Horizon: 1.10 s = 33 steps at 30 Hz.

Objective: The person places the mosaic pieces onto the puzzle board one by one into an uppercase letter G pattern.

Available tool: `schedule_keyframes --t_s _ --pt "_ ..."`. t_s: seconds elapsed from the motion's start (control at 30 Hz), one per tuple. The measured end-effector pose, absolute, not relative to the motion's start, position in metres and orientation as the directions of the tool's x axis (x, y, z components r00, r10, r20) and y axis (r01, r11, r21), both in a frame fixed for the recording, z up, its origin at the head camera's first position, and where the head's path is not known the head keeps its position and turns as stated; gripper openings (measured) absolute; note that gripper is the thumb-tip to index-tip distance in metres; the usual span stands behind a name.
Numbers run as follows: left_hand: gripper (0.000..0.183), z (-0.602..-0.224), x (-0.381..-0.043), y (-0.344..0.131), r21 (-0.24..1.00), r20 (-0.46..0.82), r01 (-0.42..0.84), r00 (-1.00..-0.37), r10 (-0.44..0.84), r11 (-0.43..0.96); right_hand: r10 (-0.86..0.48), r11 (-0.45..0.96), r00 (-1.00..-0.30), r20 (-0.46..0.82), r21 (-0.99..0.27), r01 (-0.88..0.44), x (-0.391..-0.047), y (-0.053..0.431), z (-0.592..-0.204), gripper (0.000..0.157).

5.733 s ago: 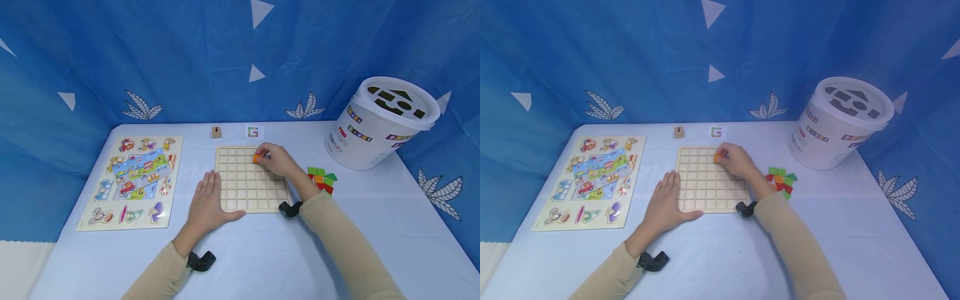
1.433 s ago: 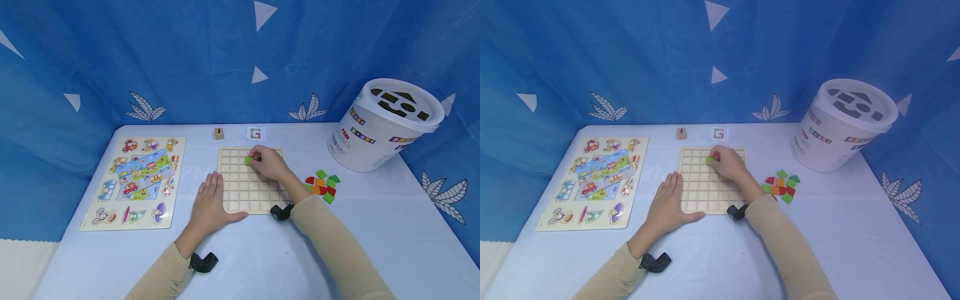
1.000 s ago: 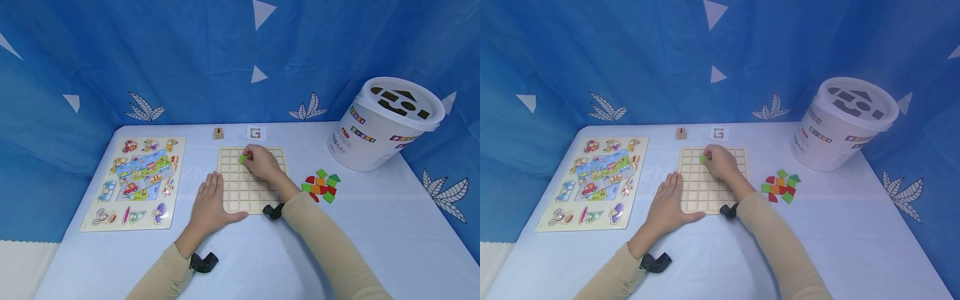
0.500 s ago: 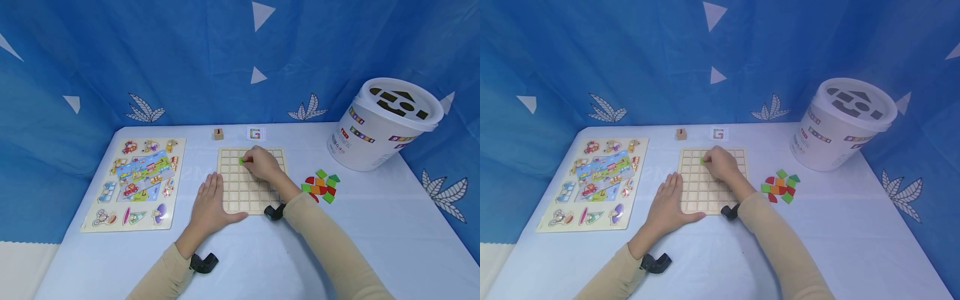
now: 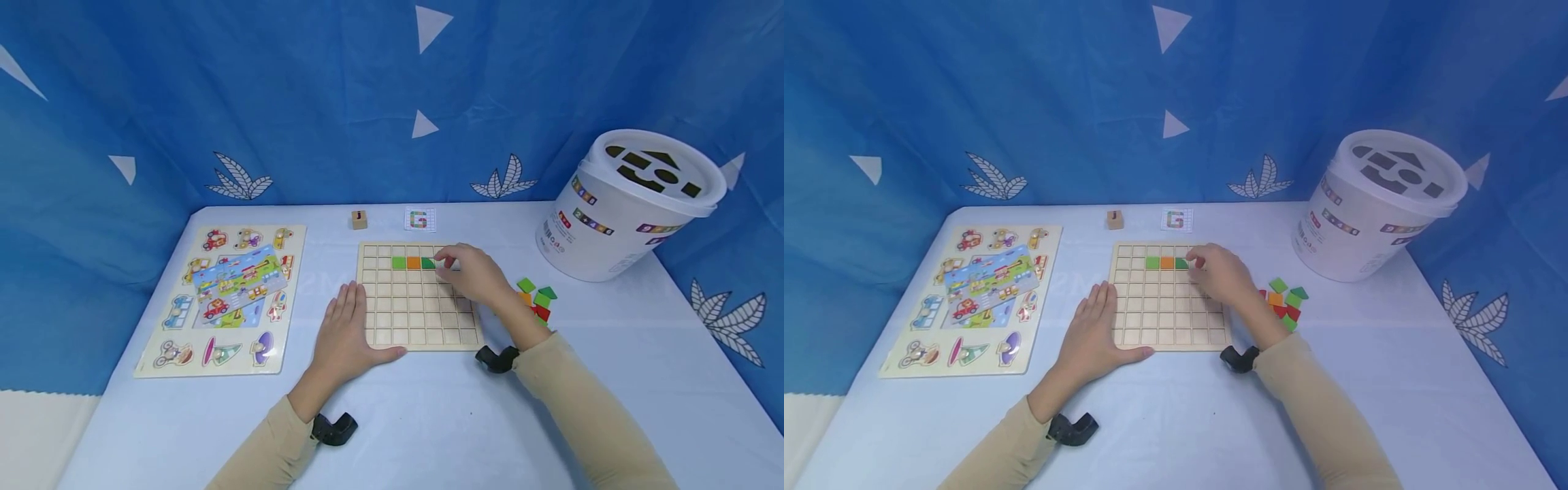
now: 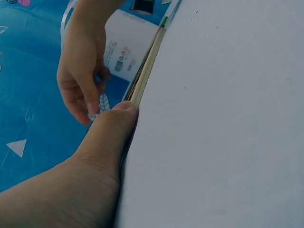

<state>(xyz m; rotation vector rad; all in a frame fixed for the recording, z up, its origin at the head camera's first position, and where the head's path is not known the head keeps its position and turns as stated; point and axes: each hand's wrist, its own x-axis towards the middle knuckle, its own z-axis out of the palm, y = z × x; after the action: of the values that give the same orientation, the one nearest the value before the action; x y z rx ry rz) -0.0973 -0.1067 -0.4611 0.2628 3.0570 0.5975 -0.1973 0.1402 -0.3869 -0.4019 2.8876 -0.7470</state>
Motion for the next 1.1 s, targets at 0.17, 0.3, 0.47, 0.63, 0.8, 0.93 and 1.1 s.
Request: schedule_keyframes --t_s 0.17,0.3,0.47,0.63,0.8,0.93,1.1 --pt "0.14 -0.46 -0.097 -0.107 0.38 0.017 0.162 -0.986 0.168 0.911 -0.225 0.885 -0.969 -0.099 -0.438 -0.16 -0.186 0.179 -0.384 0.035" --pt "0.139 -0.46 -0.097 -0.107 0.379 0.019 0.161 -0.986 0.166 0.911 -0.194 0.903 -0.972 -0.129 -0.411 -0.126 -0.178 0.209 -0.384 0.036" --pt "0.139 -0.46 -0.096 -0.107 0.387 0.031 0.166 -0.985 0.168 0.907 -0.153 0.913 -0.97 -0.187 -0.403 -0.066 -0.168 0.242 -0.386 0.037" --pt "0.138 -0.46 -0.096 -0.106 0.39 0.036 0.173 -0.984 0.172 0.904 -0.11 0.927 -0.965 -0.239 -0.375 -0.012 -0.16 0.272 -0.389 0.038" --pt "0.138 -0.46 -0.096 -0.106 0.388 0.035 0.173 -0.984 0.173 0.905 -0.082 0.939 -0.962 -0.26 -0.344 0.013 -0.156 0.294 -0.393 0.041" --pt "0.138 -0.459 -0.097 -0.106 0.39 0.037 0.172 -0.984 0.172 0.905 -0.07 0.931 -0.963 -0.261 -0.365 0.031 -0.154 0.304 -0.395 0.042" --pt "0.138 -0.459 -0.096 -0.106 0.396 0.047 0.177 -0.984 0.173 0.901 -0.072 0.925 -0.965 -0.253 -0.38 0.03 -0.154 0.311 -0.398 0.043"
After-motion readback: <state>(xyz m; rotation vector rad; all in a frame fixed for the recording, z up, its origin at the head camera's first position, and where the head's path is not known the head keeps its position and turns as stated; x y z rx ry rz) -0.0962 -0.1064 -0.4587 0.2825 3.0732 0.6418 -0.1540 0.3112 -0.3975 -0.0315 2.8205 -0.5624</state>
